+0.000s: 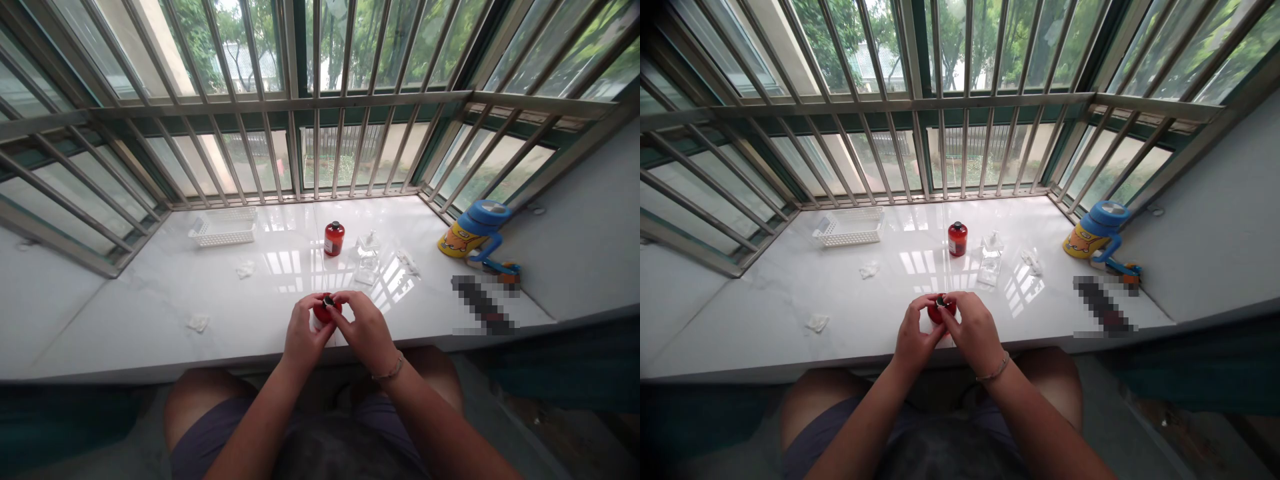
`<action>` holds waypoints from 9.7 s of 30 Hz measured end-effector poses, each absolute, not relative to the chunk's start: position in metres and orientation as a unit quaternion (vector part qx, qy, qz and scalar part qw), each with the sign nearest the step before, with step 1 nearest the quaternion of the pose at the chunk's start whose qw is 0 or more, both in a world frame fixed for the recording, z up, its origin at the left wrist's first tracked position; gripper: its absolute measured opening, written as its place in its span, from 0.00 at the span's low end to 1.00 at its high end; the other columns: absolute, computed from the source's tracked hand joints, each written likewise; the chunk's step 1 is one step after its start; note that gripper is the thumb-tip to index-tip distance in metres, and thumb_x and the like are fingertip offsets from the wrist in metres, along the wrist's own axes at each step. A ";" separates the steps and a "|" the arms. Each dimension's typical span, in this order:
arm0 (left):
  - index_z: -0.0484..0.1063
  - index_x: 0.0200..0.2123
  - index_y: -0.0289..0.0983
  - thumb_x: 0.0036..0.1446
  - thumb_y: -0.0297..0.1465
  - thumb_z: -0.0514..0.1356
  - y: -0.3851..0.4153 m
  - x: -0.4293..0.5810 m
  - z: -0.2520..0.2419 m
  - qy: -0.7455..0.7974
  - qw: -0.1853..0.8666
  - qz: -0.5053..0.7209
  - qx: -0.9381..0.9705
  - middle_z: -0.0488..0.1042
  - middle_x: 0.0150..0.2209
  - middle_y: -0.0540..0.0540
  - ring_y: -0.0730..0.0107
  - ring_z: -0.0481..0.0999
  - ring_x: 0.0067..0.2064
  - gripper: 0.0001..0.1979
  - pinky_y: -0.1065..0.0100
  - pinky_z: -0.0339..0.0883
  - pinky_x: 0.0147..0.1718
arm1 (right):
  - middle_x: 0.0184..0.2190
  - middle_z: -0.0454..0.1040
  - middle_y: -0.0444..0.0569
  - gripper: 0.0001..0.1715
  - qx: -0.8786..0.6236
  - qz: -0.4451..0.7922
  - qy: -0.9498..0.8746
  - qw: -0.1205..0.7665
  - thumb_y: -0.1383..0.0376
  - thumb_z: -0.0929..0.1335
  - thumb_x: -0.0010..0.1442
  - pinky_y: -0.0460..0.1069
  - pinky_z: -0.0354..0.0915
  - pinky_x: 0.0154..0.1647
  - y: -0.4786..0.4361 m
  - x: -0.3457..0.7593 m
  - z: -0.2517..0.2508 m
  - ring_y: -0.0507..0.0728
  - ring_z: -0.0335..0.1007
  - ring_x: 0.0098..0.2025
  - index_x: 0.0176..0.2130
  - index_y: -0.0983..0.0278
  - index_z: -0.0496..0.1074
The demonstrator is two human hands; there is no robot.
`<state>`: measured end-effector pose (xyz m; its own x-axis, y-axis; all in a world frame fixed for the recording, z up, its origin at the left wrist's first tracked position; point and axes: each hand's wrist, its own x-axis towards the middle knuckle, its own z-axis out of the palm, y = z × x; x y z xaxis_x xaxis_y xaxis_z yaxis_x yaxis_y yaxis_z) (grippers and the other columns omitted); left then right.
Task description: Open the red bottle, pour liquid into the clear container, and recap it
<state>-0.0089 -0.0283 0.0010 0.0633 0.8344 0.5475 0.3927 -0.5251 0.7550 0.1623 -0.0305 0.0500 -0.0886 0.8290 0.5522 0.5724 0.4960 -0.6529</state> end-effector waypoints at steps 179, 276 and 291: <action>0.58 0.75 0.48 0.61 0.36 0.74 0.084 0.108 -0.027 0.430 0.109 0.184 0.877 0.48 0.80 0.37 0.36 0.55 0.77 0.44 0.35 0.59 0.72 | 0.53 0.79 0.53 0.21 -0.616 0.043 -0.625 0.478 0.58 0.71 0.65 0.60 0.76 0.52 0.073 0.290 0.051 0.63 0.79 0.47 0.56 0.59 0.71; 0.68 0.29 0.42 0.72 0.43 0.51 -0.154 -0.104 -0.075 0.610 0.388 0.018 0.691 0.80 0.31 0.45 0.60 0.80 0.34 0.20 0.64 0.67 0.36 | 0.52 0.77 0.63 0.21 -0.639 -0.033 -0.722 0.261 0.54 0.68 0.72 0.63 0.67 0.58 0.158 0.267 0.072 0.72 0.69 0.56 0.57 0.64 0.72; 0.71 0.70 0.41 0.71 0.48 0.50 -0.208 -0.215 -0.117 0.850 0.091 -0.079 0.513 0.51 0.79 0.33 0.27 0.50 0.78 0.31 0.27 0.62 0.63 | 0.39 0.82 0.55 0.10 -0.600 0.036 -0.786 0.143 0.64 0.73 0.65 0.54 0.69 0.46 0.243 0.178 0.097 0.61 0.77 0.43 0.45 0.65 0.79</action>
